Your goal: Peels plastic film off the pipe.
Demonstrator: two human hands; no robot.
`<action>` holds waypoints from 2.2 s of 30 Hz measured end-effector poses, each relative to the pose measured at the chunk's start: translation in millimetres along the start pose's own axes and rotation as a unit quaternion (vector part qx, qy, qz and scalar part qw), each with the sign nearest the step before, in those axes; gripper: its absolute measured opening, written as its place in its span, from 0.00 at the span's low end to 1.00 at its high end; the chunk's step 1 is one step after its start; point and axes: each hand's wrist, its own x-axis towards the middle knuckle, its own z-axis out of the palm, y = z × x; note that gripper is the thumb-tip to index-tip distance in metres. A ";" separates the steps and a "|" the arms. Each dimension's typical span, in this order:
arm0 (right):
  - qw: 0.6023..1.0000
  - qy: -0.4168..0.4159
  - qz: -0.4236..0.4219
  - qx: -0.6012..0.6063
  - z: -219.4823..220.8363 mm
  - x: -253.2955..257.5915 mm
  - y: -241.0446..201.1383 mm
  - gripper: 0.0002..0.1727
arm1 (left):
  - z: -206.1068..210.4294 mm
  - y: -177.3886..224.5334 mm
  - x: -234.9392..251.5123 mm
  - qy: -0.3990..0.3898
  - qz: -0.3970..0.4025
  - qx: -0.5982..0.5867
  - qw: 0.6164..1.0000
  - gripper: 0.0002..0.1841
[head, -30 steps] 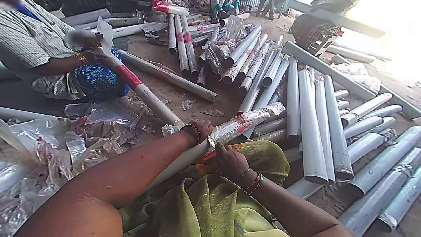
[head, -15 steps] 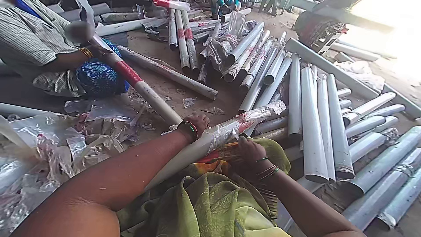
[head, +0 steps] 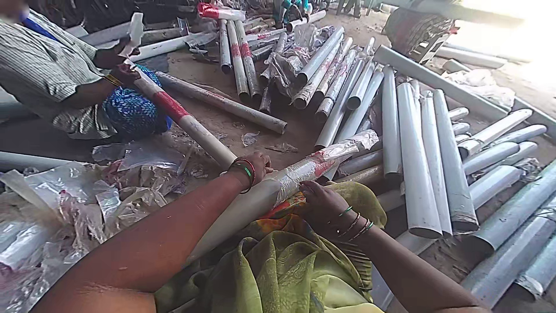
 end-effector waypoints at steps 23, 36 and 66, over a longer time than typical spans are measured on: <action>0.997 0.006 -0.081 -0.020 20.4 9.9 11.0 0.27 | -6.0 -17.8 17.0 -0.059 -0.138 -0.019 0.988 0.21; 0.998 -0.003 -0.057 0.026 0.8 6.0 9.1 0.27 | -17.6 -83.6 20.7 -0.006 -0.330 -0.015 0.944 0.25; 0.974 0.092 -0.189 0.084 69.0 50.5 1.3 0.31 | -100.6 -217.4 -128.9 0.484 -0.474 -0.306 0.669 0.22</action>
